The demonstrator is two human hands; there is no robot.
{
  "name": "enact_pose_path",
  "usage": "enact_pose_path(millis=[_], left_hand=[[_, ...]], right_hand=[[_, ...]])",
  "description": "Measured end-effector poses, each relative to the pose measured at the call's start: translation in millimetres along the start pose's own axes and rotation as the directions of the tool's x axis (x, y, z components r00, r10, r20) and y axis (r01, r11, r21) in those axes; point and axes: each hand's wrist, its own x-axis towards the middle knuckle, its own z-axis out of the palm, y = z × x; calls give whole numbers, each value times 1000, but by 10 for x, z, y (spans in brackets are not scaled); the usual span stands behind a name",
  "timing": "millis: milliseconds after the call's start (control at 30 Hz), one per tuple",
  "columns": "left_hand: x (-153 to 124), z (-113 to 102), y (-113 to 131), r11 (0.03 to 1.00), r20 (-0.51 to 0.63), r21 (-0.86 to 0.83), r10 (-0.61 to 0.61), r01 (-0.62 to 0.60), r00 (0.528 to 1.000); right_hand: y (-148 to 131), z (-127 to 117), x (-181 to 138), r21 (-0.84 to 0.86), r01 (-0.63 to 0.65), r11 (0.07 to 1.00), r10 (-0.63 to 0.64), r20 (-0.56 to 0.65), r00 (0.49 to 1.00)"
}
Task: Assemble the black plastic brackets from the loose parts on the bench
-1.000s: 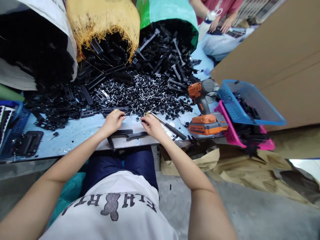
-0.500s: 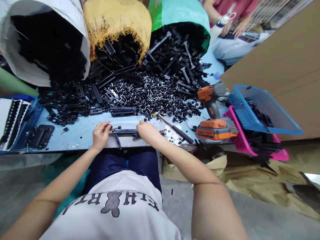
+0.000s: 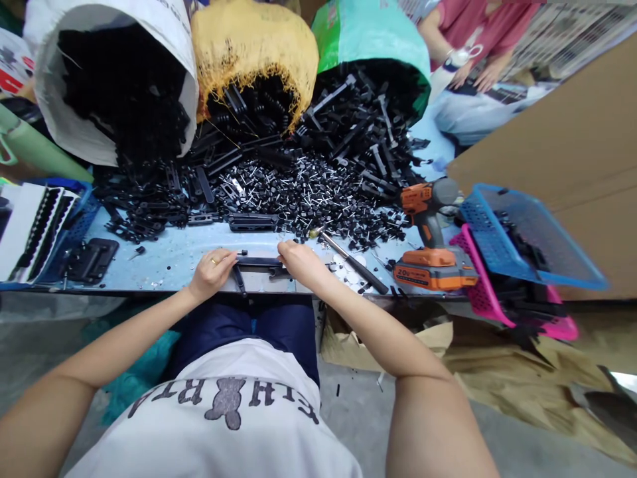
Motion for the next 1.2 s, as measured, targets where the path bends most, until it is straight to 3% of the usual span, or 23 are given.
enact_pose_path(millis=[167, 300, 367, 467, 567, 667, 767, 833, 900, 1000, 1100, 1200], left_hand=[[23, -44, -121, 994, 31, 37, 104, -105, 994], [6, 13, -152, 989, 46, 37, 141, -142, 989], [-21, 46, -127, 996, 58, 33, 81, -83, 995], [-88, 73, -26, 998, 41, 39, -43, 42, 998], [-175, 81, 152, 978, 45, 78, -197, 193, 979], [-264, 95, 411, 915, -25, 99, -390, 390, 920], [-334, 118, 680, 922, -42, 49, -381, 383, 923], [-367, 116, 797, 941, -14, 17, -338, 338, 941], [-398, 82, 837, 954, 36, -2, -300, 300, 953], [-454, -18, 791, 950, 53, -1, -311, 312, 949], [-506, -100, 721, 926, 16, 16, -378, 378, 926], [-528, -107, 696, 921, 11, 15, -390, 390, 921]], right_hand=[[57, 25, -15, 92, 34, 995, -29, -56, 998], [137, 222, -39, 118, 155, 981, -138, -143, 980], [195, 426, -70, 169, 261, 951, -206, -284, 936], [301, 799, -145, 261, 400, 879, -211, -540, 815], [397, 1047, -212, 312, 430, 847, -196, -569, 799], [391, 1007, -193, 288, 429, 856, -213, -559, 801], [227, 776, 15, 219, 380, 899, -185, -596, 781], [69, 648, 284, 195, 396, 897, -235, -548, 803], [-72, 601, 617, 181, 500, 847, -406, -386, 828], [-175, 653, 1089, 239, 628, 740, -612, -149, 777], [-178, 724, 1363, 326, 627, 707, -654, -37, 756], [-183, 703, 1416, 349, 592, 726, -640, 29, 768]])
